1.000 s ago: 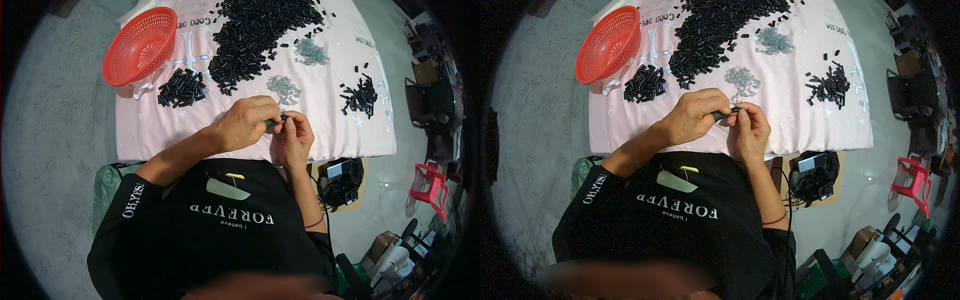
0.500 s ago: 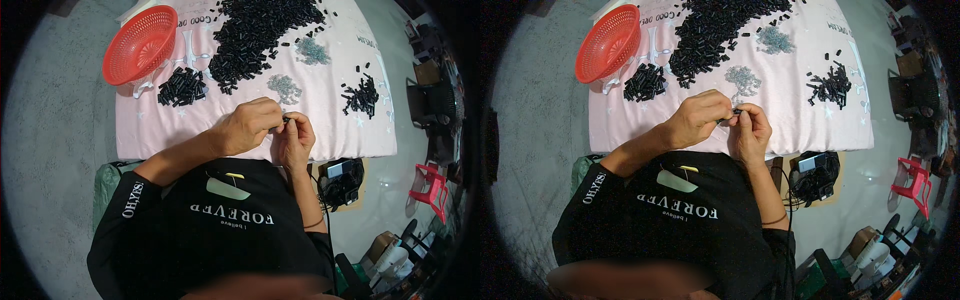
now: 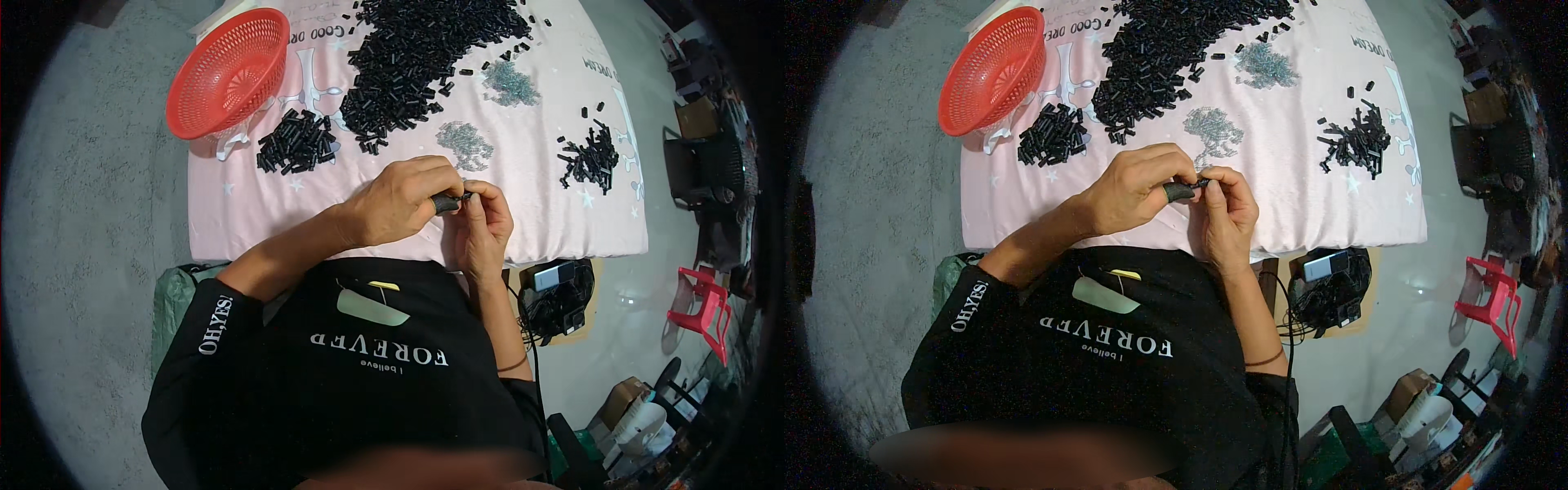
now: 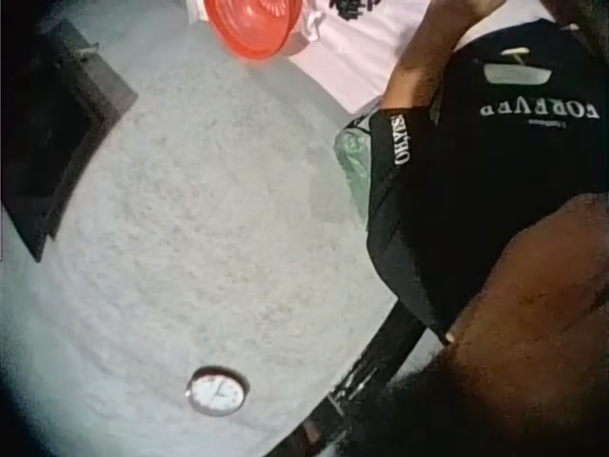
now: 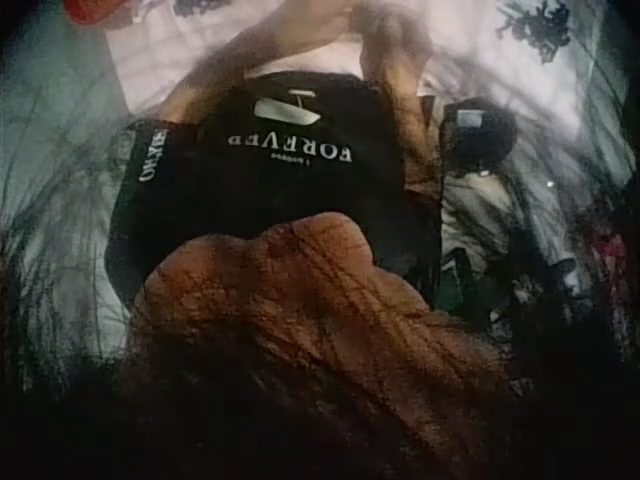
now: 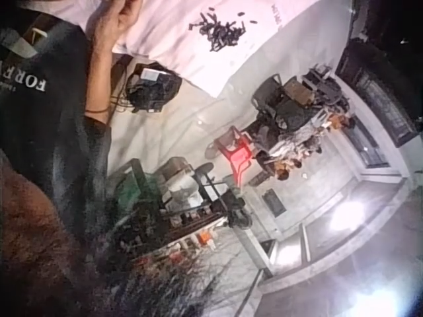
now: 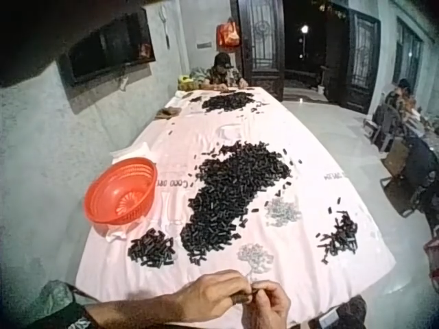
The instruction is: Manual assembly of small black plastic sleeves by inserting silver metal pins into them.
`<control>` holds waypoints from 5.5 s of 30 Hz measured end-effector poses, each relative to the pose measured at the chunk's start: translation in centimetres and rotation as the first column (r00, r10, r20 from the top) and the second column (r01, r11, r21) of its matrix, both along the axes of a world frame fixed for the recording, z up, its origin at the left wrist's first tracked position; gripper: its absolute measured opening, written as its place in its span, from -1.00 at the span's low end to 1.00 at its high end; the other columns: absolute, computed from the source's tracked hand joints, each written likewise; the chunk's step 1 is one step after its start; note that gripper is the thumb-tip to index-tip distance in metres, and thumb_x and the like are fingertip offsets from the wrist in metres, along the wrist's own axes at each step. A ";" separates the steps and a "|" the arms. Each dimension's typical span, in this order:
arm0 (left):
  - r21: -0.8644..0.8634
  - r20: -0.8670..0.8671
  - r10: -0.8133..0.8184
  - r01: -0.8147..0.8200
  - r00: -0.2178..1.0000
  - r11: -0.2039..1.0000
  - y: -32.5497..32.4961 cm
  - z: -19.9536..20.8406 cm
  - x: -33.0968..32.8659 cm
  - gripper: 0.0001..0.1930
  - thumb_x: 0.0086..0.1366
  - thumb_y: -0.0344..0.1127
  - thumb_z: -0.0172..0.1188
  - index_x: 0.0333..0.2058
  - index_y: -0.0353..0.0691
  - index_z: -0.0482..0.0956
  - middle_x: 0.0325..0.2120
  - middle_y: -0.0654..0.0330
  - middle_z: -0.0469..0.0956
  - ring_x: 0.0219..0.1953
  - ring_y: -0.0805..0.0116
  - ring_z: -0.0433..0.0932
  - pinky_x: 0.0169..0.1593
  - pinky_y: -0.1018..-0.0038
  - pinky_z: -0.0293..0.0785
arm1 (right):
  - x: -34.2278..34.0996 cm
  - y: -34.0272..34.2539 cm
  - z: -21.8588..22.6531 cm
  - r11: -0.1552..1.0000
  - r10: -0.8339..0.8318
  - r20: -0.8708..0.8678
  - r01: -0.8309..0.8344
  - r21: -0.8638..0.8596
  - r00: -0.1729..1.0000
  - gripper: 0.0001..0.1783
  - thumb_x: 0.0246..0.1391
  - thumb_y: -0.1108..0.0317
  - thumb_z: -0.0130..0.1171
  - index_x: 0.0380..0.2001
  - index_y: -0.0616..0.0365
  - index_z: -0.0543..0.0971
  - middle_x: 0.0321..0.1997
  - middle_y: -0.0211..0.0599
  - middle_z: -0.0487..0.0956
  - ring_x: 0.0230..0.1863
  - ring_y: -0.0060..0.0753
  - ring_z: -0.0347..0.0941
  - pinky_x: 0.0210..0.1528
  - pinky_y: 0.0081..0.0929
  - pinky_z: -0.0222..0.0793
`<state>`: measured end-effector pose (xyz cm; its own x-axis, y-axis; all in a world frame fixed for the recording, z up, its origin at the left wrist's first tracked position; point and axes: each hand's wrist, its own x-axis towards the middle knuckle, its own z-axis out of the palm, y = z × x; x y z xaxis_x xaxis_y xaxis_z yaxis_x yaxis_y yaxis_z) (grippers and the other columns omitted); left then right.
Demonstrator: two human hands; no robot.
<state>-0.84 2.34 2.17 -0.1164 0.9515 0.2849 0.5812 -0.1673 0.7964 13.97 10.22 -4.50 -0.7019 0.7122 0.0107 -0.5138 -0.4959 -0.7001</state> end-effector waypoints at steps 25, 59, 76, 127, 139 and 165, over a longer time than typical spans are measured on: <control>0.144 -0.009 -0.030 0.031 1.000 0.989 -0.7 -0.8 0.9 -0.64 -0.09 -0.81 -0.05 -0.32 -0.35 0.54 -0.34 0.05 0.53 -0.27 0.13 0.59 -0.16 0.37 0.55 | 0.2 0.5 -0.9 1.000 -0.020 -0.087 0.019 -0.010 0.996 -0.89 0.27 0.56 0.10 -0.15 0.31 0.49 -0.12 -0.21 0.53 -0.26 -0.56 0.48 -0.16 -0.64 0.47; -0.053 0.044 -0.139 0.141 0.989 0.989 0.2 0.2 -0.1 -0.53 -0.02 -0.69 0.08 -0.07 -0.25 0.54 -0.30 0.05 0.46 -0.25 0.06 0.54 -0.19 0.29 0.50 | 0.7 1.1 -0.6 0.994 0.097 -0.040 -0.099 -0.041 0.994 -0.65 0.22 0.55 0.17 0.02 0.25 0.35 -0.16 -0.22 0.61 -0.35 -0.68 0.48 -0.29 -0.77 0.42; 0.043 0.045 -0.042 0.040 0.998 0.998 -0.6 0.5 1.4 -0.54 -0.06 -0.72 0.04 -0.12 -0.29 0.58 -0.37 0.01 0.50 -0.28 0.01 0.53 -0.20 0.22 0.48 | 0.9 1.0 -0.8 0.988 0.155 -0.051 -0.153 0.033 0.987 -0.61 0.21 0.50 0.21 0.03 0.22 0.30 -0.17 -0.18 0.64 -0.27 -0.62 0.52 -0.23 -0.73 0.42; 0.074 -0.277 0.212 -0.199 0.937 0.977 0.1 -2.4 -3.4 -0.78 0.00 -0.64 0.14 -0.33 -0.30 0.57 -0.37 0.06 0.50 -0.24 0.01 0.48 -0.18 0.23 0.42 | 1.6 -0.1 2.3 0.518 -0.477 0.432 -0.152 0.842 0.765 -0.88 0.13 0.62 0.12 -0.25 0.30 0.56 -0.35 -0.05 0.56 -0.37 -0.11 0.55 -0.29 -0.39 0.44; 0.100 -0.271 0.200 -0.179 0.942 0.979 3.2 -4.2 -2.0 -0.84 0.00 -0.58 0.17 -0.38 -0.30 0.52 -0.43 0.05 0.49 -0.30 -0.01 0.51 -0.23 0.20 0.44 | 0.9 0.9 0.5 0.603 -0.496 0.393 -0.019 0.798 0.775 -0.80 0.28 0.53 -0.02 -0.07 0.35 0.49 -0.18 -0.07 0.58 -0.14 -0.22 0.58 -0.04 -0.44 0.45; -0.131 -0.169 0.079 -0.102 0.982 0.986 2.0 -3.5 -1.3 -0.68 0.06 -0.59 0.07 -0.18 -0.32 0.63 -0.31 0.00 0.52 -0.16 -0.02 0.53 -0.06 0.21 0.47 | -1.0 1.3 -0.1 0.839 -0.475 0.326 0.310 0.446 0.817 -0.54 0.39 0.38 -0.07 0.27 0.31 0.22 0.25 -0.10 0.33 0.28 -0.32 0.27 0.32 -0.40 0.21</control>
